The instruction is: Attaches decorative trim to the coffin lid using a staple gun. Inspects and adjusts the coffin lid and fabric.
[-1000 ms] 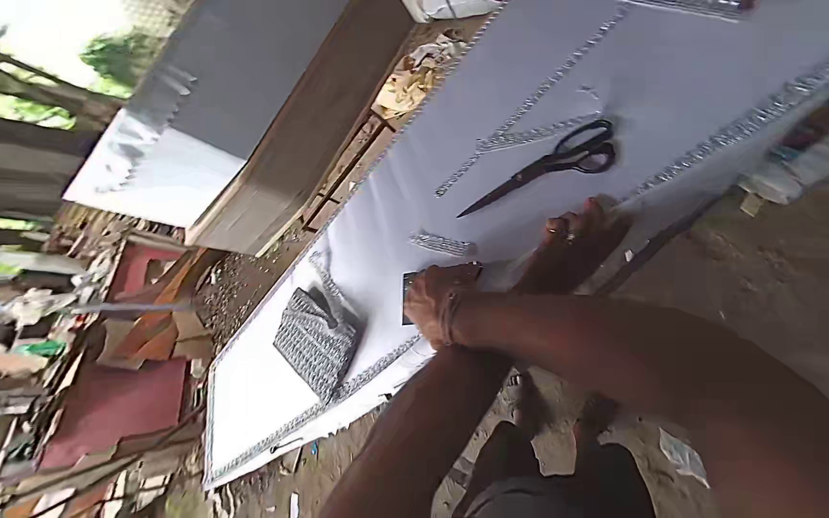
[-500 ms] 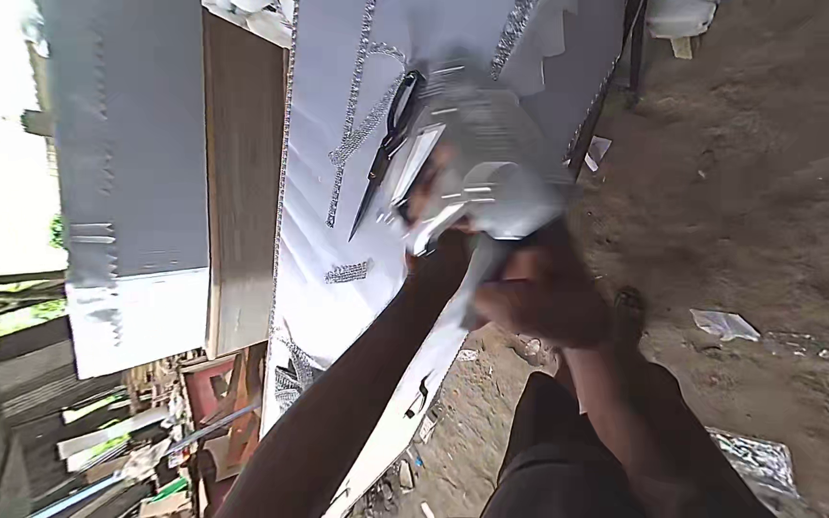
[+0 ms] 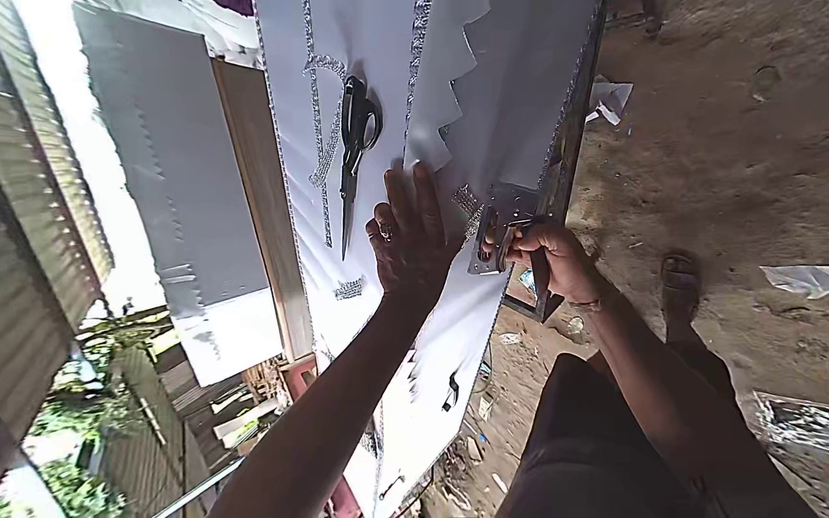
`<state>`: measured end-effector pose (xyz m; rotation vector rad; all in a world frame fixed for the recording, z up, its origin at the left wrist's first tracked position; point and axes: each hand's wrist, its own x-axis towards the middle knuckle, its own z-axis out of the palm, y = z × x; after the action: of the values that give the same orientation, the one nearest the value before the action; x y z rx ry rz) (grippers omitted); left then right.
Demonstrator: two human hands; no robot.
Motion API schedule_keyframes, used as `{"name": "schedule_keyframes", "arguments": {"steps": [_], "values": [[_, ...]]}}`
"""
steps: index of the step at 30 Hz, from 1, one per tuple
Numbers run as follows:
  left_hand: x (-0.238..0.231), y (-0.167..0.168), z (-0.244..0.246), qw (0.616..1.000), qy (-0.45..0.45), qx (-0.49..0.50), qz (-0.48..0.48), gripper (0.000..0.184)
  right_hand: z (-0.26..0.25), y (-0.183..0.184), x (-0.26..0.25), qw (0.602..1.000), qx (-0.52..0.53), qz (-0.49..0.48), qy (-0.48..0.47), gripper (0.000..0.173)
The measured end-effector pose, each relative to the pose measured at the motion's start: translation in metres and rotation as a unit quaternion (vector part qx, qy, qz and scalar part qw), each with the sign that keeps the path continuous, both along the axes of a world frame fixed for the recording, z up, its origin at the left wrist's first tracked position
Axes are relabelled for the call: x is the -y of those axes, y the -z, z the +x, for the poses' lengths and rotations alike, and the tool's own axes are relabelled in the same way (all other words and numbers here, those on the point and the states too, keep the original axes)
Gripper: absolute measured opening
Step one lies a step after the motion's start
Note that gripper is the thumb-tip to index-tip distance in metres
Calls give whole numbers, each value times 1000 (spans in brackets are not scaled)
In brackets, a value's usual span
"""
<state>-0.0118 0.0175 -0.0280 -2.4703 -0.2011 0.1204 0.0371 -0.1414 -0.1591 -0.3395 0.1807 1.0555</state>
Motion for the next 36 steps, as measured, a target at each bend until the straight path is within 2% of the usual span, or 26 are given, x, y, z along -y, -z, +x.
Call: {"name": "schedule_keyframes", "arguments": {"steps": [6, 15, 22, 31, 36], "values": [[-2, 2, -2, 1000, 21, 8, 18, 115, -11, 11, -14, 998, -38, -33, -30, 27], [-3, 1, -2, 1000, 22, 14, -3, 114, -39, 24, -31, 995, -91, 14, 47, 27], [0, -1, 0, 1000, 11, 2, 7, 115, -40, 27, -13, 993, -101, 15, 65, 26], [-2, 1, -1, 1000, 22, 9, 16, 116, -30, 23, -17, 994, -105, -3, -1, 28], [-2, -1, -1, 999, 27, 6, 16, 116, -36, 28, -22, 994, -105, 5, 5, 29]]}}
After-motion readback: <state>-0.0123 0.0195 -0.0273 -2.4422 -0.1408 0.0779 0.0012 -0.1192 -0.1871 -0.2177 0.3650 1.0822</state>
